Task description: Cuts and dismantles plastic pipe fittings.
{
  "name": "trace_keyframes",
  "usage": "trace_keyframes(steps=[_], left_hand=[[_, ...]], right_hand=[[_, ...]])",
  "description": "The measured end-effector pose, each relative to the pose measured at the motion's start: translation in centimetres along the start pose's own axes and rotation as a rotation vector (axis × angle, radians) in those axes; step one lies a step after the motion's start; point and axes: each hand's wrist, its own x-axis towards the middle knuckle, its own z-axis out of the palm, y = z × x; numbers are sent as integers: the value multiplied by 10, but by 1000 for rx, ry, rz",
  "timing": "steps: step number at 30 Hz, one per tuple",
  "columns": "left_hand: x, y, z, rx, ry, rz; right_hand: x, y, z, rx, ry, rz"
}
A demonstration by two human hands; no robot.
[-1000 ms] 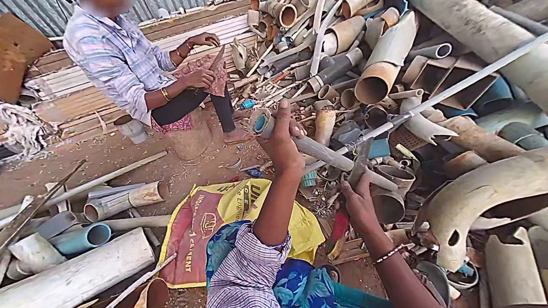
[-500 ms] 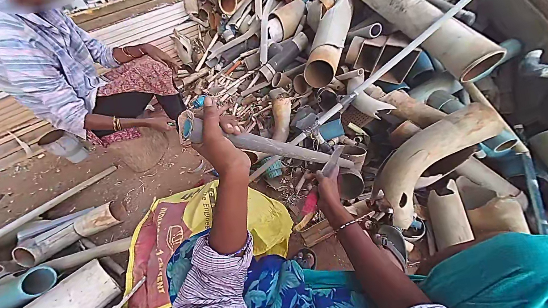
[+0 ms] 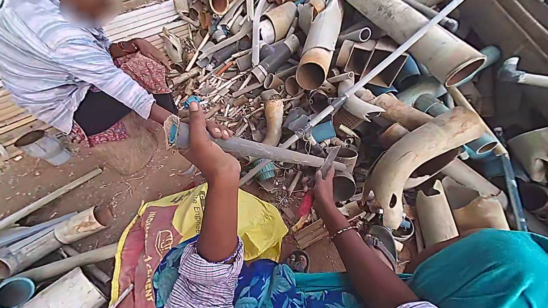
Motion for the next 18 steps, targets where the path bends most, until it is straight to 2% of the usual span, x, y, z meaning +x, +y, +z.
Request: trace_keyframes(steps=[4,10,13,18], left_hand=[[0,1,1,23,42,-3],[-4,3,3,22,40,-14],[-4,3,3,-4,62,-37],[-2,4,3,-13,67,-58]], right_hand=[[-7,0,7,43,-62,-42],[0,-1,0,93,94,-6],[-4,-25,6,136,118,-83],[-26,-71,12,112,-10,-169]])
